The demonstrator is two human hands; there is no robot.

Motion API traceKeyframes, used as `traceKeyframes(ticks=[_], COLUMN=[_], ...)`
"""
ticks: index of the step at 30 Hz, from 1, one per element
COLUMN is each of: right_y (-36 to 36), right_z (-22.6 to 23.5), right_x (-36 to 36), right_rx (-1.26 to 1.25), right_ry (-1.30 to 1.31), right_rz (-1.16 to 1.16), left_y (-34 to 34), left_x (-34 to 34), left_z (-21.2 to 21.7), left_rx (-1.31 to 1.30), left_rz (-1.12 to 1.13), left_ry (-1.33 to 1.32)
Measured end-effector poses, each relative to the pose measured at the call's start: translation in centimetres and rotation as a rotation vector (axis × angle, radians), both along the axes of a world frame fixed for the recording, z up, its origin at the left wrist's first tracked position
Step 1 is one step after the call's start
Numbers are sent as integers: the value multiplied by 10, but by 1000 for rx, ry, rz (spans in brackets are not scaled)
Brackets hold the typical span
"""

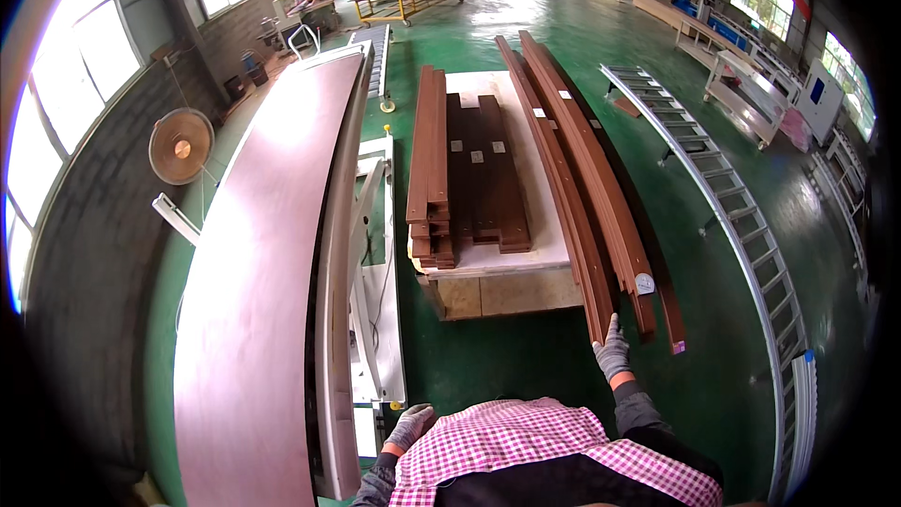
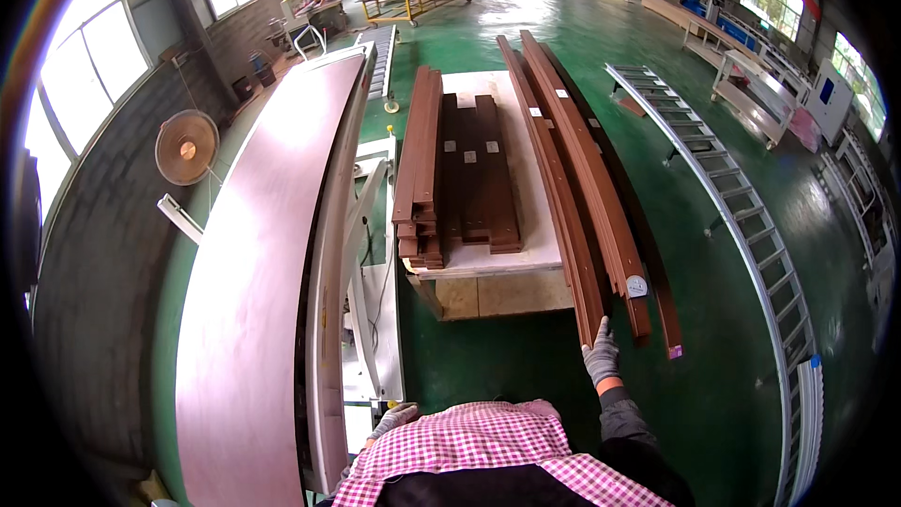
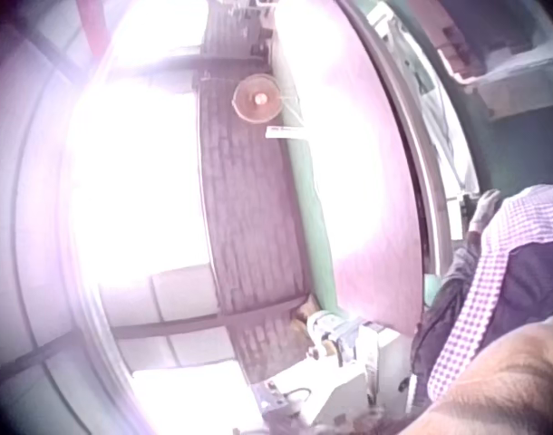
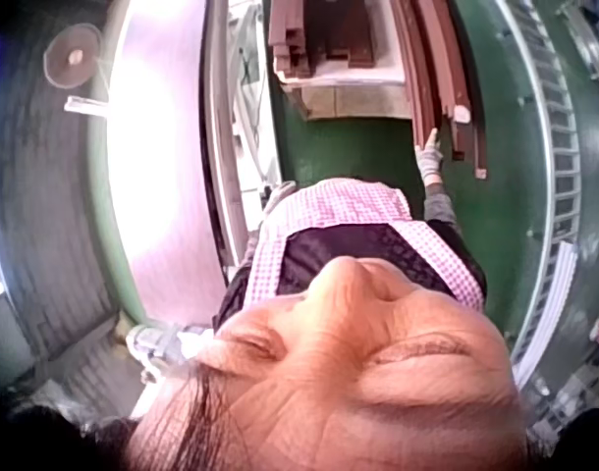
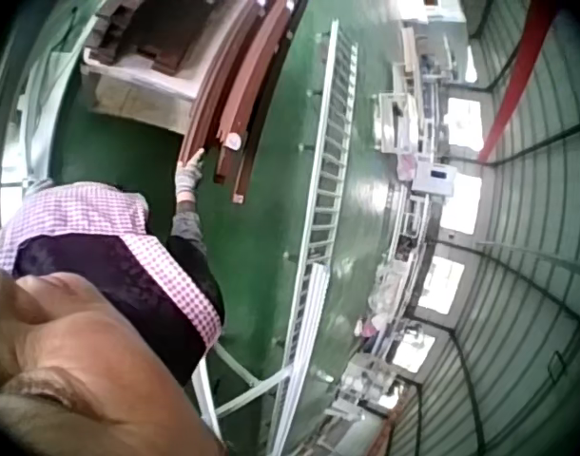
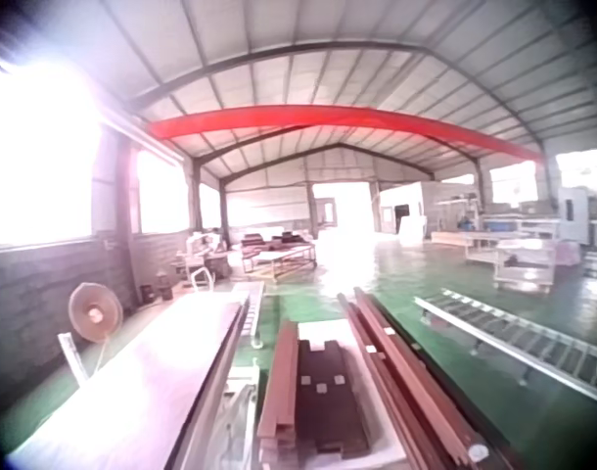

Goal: The person sands long wooden boards one at a time by placing them on a belt sanding machine and moving them back and forth, then transfers each sanded board to a stack on a pallet.

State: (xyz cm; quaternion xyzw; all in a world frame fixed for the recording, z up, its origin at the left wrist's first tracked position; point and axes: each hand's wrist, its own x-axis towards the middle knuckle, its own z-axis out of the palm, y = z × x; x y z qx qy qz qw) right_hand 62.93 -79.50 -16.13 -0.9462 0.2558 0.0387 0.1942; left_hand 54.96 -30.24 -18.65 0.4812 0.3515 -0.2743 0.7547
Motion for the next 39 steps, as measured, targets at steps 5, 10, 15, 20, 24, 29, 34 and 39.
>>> traceKeyframes(ticks=[5,10,15,20,24,29,34,39], right_y=[3,-30,-8,2,69,175,254,300], right_z=[-15,-48,-26,-30,13,40,61,77], right_x=[13,6,33,57,59,57,47,43], right_rx=[31,-76,-116,-257,-58,174,256,256], right_ry=[-58,-38,288,38,23,254,472,612], right_rz=[172,172,-51,-41,226,597,830,928], left_y=[21,37,61,93,119,143,206,287], left_x=[-20,-35,-87,-138,-163,-200,-267,-385], left_z=[-1,5,12,0,47,115,188,172], left_rx=[-14,-77,32,146,146,95,427,1320], left_rz=[172,217,553,644,526,195,493,1124], left_ry=[-224,-307,-76,-103,-229,-353,-617,-186])
